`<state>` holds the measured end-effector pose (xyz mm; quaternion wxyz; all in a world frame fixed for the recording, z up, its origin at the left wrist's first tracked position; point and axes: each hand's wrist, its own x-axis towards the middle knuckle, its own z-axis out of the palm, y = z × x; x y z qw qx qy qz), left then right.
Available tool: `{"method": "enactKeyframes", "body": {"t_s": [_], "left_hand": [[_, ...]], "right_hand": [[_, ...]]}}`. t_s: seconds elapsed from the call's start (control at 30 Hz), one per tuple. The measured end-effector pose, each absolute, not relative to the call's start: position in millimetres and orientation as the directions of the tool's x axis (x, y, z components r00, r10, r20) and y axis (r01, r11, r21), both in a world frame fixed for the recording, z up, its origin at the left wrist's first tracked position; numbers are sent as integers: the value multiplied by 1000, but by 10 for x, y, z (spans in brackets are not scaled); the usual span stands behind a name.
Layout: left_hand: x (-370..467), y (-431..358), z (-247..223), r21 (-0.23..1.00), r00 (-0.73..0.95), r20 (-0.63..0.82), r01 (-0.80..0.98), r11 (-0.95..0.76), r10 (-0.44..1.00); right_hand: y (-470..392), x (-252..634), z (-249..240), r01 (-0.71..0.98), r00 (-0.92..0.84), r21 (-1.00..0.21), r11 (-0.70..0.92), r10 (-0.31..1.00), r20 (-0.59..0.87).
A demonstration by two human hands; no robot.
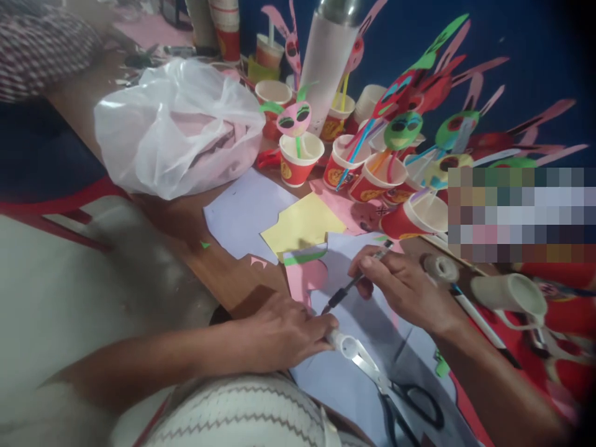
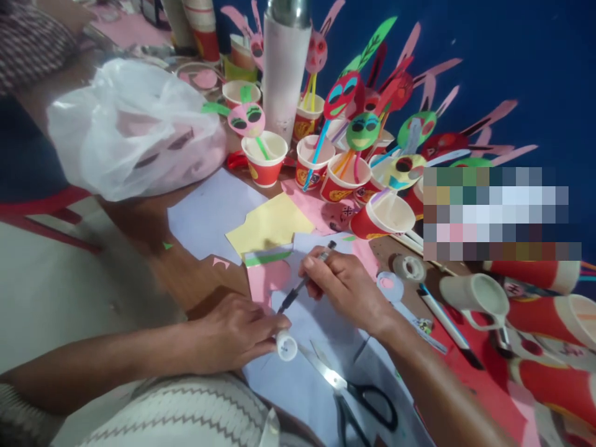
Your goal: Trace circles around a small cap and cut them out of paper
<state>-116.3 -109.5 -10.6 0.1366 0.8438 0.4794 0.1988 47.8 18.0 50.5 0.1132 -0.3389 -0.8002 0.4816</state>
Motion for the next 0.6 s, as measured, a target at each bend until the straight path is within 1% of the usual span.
{"method": "enactKeyframes", "body": {"t_s": [0.2, 0.33, 0.43, 0.6], "left_hand": [[-1180, -1072, -85, 431, 492, 176, 740, -516, 853], [-1175, -1079, -83, 445, 495, 166, 734, -513, 853], [-1171, -1085, -86, 459, 486, 163, 733, -502, 859], [-1168, -1085, -96, 441, 490, 160, 741, -506, 857]], "right_hand": [[303, 322, 417, 404, -854, -861, 310, 465, -233], [306, 260, 390, 357, -898, -870, 340, 381, -220], [297, 208, 395, 342, -919, -850, 400, 331, -214], [295, 111, 415, 319, -943, -792, 521, 262, -207]]}}
